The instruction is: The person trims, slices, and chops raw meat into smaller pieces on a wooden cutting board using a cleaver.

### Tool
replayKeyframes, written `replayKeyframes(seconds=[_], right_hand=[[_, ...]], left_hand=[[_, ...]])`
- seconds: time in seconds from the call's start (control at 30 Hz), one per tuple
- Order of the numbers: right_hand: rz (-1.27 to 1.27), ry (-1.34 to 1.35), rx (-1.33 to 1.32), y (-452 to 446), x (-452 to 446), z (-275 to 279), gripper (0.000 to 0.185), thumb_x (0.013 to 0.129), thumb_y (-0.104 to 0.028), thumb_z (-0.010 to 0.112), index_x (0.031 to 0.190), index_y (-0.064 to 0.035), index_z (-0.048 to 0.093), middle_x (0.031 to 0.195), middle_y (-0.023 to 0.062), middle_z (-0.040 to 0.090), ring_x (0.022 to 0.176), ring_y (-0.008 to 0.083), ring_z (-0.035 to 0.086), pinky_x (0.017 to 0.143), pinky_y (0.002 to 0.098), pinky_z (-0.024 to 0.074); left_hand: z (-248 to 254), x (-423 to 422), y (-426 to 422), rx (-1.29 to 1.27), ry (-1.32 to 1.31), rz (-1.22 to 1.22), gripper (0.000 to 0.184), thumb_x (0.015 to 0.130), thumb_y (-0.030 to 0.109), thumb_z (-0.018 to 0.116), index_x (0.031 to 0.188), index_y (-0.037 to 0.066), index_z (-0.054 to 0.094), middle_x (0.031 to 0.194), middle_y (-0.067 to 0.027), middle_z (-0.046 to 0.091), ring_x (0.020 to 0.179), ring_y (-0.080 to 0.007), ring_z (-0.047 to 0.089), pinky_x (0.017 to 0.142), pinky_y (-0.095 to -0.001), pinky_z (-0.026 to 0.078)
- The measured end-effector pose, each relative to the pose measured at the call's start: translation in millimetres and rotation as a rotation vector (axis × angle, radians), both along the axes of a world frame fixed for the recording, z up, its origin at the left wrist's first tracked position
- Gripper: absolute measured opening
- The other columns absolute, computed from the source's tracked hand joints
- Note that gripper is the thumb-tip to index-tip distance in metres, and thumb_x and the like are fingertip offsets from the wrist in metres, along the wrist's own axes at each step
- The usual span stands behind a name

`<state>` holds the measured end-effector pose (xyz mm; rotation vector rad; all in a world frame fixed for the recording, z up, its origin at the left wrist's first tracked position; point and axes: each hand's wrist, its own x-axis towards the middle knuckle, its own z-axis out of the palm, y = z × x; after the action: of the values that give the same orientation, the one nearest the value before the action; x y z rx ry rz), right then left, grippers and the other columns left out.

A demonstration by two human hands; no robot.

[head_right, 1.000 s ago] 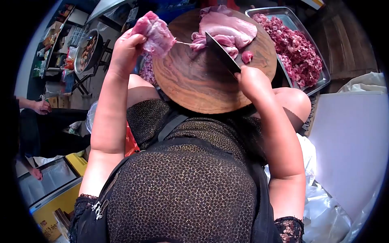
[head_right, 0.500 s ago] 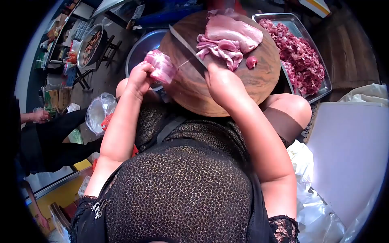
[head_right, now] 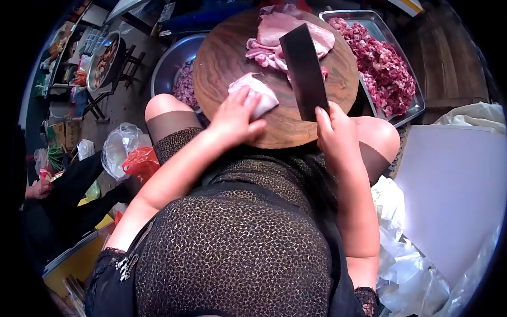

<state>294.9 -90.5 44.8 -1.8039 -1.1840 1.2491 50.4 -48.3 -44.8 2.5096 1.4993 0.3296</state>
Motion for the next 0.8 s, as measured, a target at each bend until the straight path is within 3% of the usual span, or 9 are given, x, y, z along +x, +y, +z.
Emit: replayKeyframes(seconds=[0.07, 0.1, 0.13, 0.2, 0.23, 0.33, 0.4, 0.6, 0.8], right_hand=[[0.04, -0.108, 0.049, -13.6, 5.0, 4.1, 0.023, 0.1, -0.02, 0.053, 0.11, -0.0008, 0.062, 0.062, 0.0027, 0.053, 0.053, 0.0117, 0.052, 0.051, 0.0281, 0.0426], [0.077, -0.213, 0.089, -21.1, 8.0, 4.4, 0.023, 0.1, -0.018, 0.054, 0.112, -0.0015, 0.063, 0.063, 0.0066, 0.058, 0.054, 0.0172, 0.057, 0.053, 0.0309, 0.0455], [0.079, -0.217, 0.071, -27.5, 10.0, 2.3, 0.023, 0.1, -0.018, 0.054, 0.112, -0.0015, 0.063, 0.063, 0.0066, 0.058, 0.054, 0.0172, 0.057, 0.053, 0.0309, 0.0455], [0.25, -0.443, 0.304, -30.0, 12.1, -2.2, 0.022, 0.097, -0.016, 0.056, 0.114, -0.0037, 0.063, 0.076, 0.0166, 0.067, 0.067, 0.0319, 0.066, 0.062, 0.0383, 0.0504], [0.282, -0.495, 0.257, -29.3, 4.2, 4.1, 0.022, 0.095, -0.016, 0.058, 0.113, -0.0052, 0.063, 0.089, 0.0218, 0.067, 0.082, 0.0394, 0.066, 0.071, 0.0437, 0.052], [0.371, -0.73, 0.393, -26.1, -18.7, -13.4, 0.019, 0.093, -0.018, 0.06, 0.109, -0.0075, 0.063, 0.084, 0.0154, 0.069, 0.077, 0.0326, 0.068, 0.068, 0.0415, 0.0548], [0.426, -0.871, 0.511, -21.7, -26.0, -33.1, 0.018, 0.092, -0.017, 0.06, 0.107, -0.0087, 0.063, 0.072, 0.0108, 0.065, 0.065, 0.027, 0.066, 0.057, 0.0393, 0.054], [0.478, -0.908, 0.362, -16.0, -34.6, -33.4, 0.022, 0.092, -0.019, 0.06, 0.112, -0.0106, 0.063, 0.075, 0.0111, 0.065, 0.068, 0.0301, 0.066, 0.059, 0.0422, 0.0538], [0.618, -0.914, 0.184, -7.2, -43.0, -16.8, 0.021, 0.095, -0.017, 0.052, 0.111, -0.0035, 0.059, 0.077, 0.0161, 0.065, 0.07, 0.0345, 0.066, 0.061, 0.0448, 0.0541]], left_hand=[[-6.2, -4.3, -7.4, 0.105, -0.037, -0.087, 0.06, 0.084, 0.045, 0.067, 0.131, 0.008, 0.058, 0.138, -0.0273, 0.047, 0.129, -0.0424, 0.045, 0.11, -0.0443, 0.036], [11.5, -6.8, 3.1, -0.138, -0.164, -0.09, 0.048, 0.086, 0.039, 0.068, 0.121, 0.007, 0.064, 0.132, -0.0243, 0.052, 0.122, -0.0419, 0.05, 0.106, -0.0441, 0.041], [15.9, -10.4, 8.9, -0.061, -0.337, -0.075, 0.034, 0.085, 0.03, 0.07, 0.11, 0.007, 0.069, 0.124, -0.02, 0.058, 0.113, -0.0383, 0.056, 0.099, -0.0432, 0.046], [20.9, -20.7, 19.4, 0.252, -0.256, -0.094, 0.026, 0.08, 0.019, 0.072, 0.103, 0.008, 0.069, 0.114, -0.0152, 0.062, 0.103, -0.0339, 0.06, 0.092, -0.0416, 0.049], [9.1, -22.9, 29.9, 0.307, -0.312, -0.176, 0.025, 0.076, 0.016, 0.075, 0.1, 0.01, 0.07, 0.11, -0.0133, 0.063, 0.1, -0.0324, 0.062, 0.09, -0.0413, 0.05], [-13.6, -18.2, 42.5, 0.268, -0.311, -0.341, 0.024, 0.075, 0.015, 0.075, 0.097, 0.009, 0.07, 0.105, -0.011, 0.064, 0.097, -0.033, 0.062, 0.089, -0.0421, 0.05], [-19.4, -14.4, 44.8, 0.138, -0.343, -0.263, 0.025, 0.075, 0.017, 0.073, 0.099, 0.009, 0.07, 0.107, -0.0104, 0.063, 0.1, -0.0329, 0.061, 0.09, -0.0436, 0.049], [-19.6, -14.2, 45.6, 0.168, -0.421, -0.221, 0.034, 0.073, 0.02, 0.074, 0.106, 0.009, 0.071, 0.119, -0.0119, 0.059, 0.11, -0.0343, 0.057, 0.096, -0.045, 0.046], [-20.9, -16.6, 45.0, 0.132, -0.395, -0.203, 0.036, 0.074, 0.022, 0.074, 0.108, 0.01, 0.071, 0.122, -0.0129, 0.058, 0.114, -0.0351, 0.055, 0.097, -0.0462, 0.046]])
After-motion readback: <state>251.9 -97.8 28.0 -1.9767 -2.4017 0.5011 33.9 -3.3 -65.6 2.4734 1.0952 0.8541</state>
